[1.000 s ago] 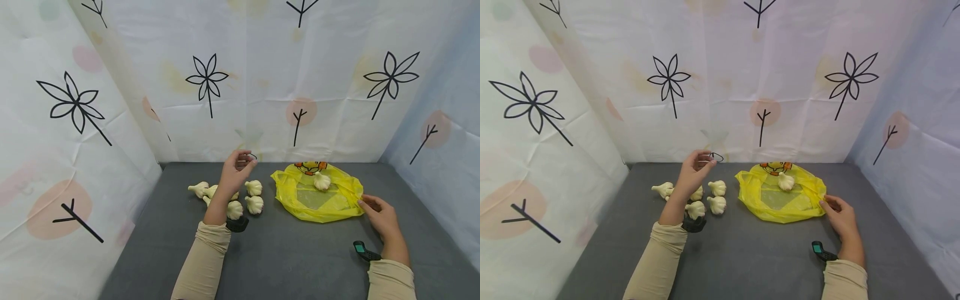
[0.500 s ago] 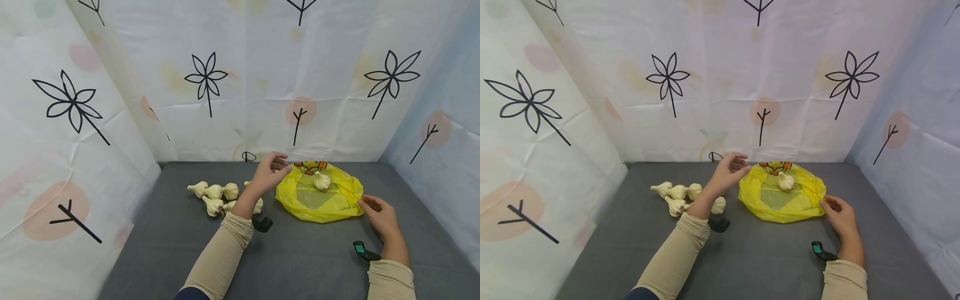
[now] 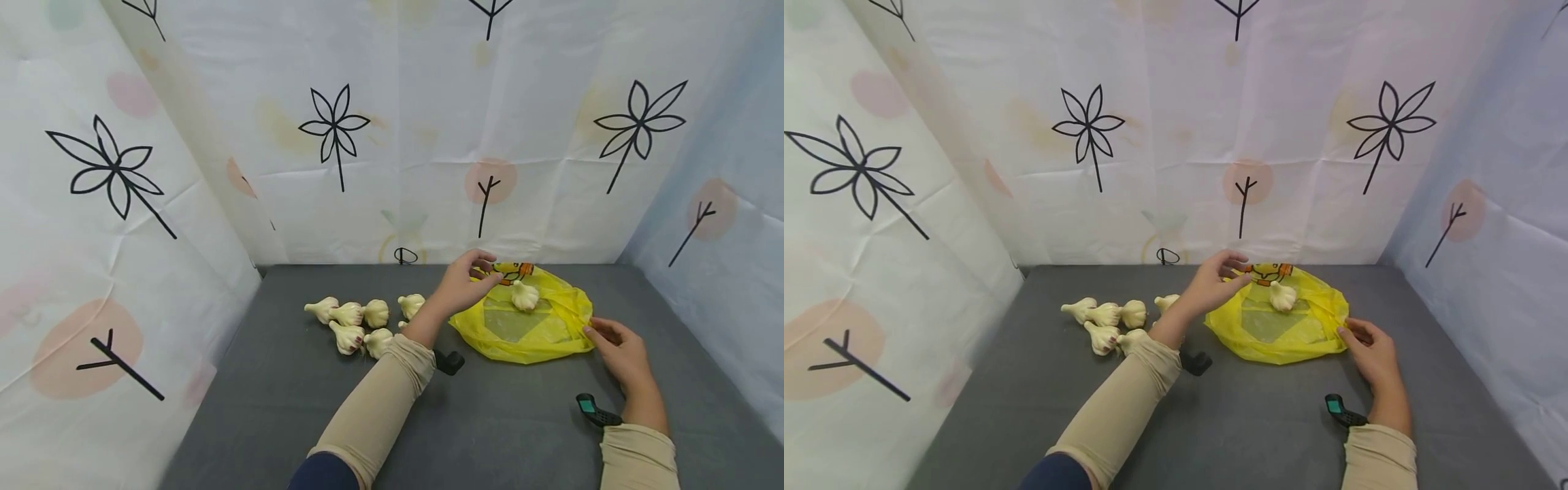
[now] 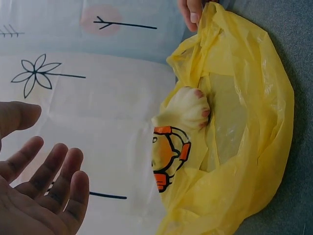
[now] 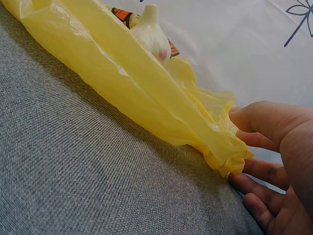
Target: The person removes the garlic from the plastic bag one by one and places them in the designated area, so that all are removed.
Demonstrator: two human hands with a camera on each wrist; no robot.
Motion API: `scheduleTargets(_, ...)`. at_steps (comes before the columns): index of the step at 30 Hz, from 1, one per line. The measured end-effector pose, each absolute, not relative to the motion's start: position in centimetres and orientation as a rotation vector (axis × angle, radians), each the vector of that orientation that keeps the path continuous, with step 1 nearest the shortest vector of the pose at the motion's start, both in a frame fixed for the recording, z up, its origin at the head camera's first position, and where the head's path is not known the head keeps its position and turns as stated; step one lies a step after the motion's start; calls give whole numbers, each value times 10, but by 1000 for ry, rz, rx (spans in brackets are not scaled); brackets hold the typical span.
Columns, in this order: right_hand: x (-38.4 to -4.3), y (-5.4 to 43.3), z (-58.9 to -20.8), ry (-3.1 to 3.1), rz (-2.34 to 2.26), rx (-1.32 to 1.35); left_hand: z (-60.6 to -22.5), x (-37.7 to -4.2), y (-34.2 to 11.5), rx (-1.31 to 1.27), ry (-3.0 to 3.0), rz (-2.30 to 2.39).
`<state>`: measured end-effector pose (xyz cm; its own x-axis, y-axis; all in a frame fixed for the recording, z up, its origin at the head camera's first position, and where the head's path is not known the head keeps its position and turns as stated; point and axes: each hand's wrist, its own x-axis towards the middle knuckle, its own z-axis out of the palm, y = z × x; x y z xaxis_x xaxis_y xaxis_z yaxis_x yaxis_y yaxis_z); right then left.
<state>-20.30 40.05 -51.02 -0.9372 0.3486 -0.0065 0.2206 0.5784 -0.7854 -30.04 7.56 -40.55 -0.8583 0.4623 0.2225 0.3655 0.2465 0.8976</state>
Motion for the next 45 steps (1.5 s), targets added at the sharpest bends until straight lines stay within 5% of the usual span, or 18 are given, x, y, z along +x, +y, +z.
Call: scheduleTargets(45,-206,401,-509,-2672,1294,-501,-464,-338,144,825,2617,1075)
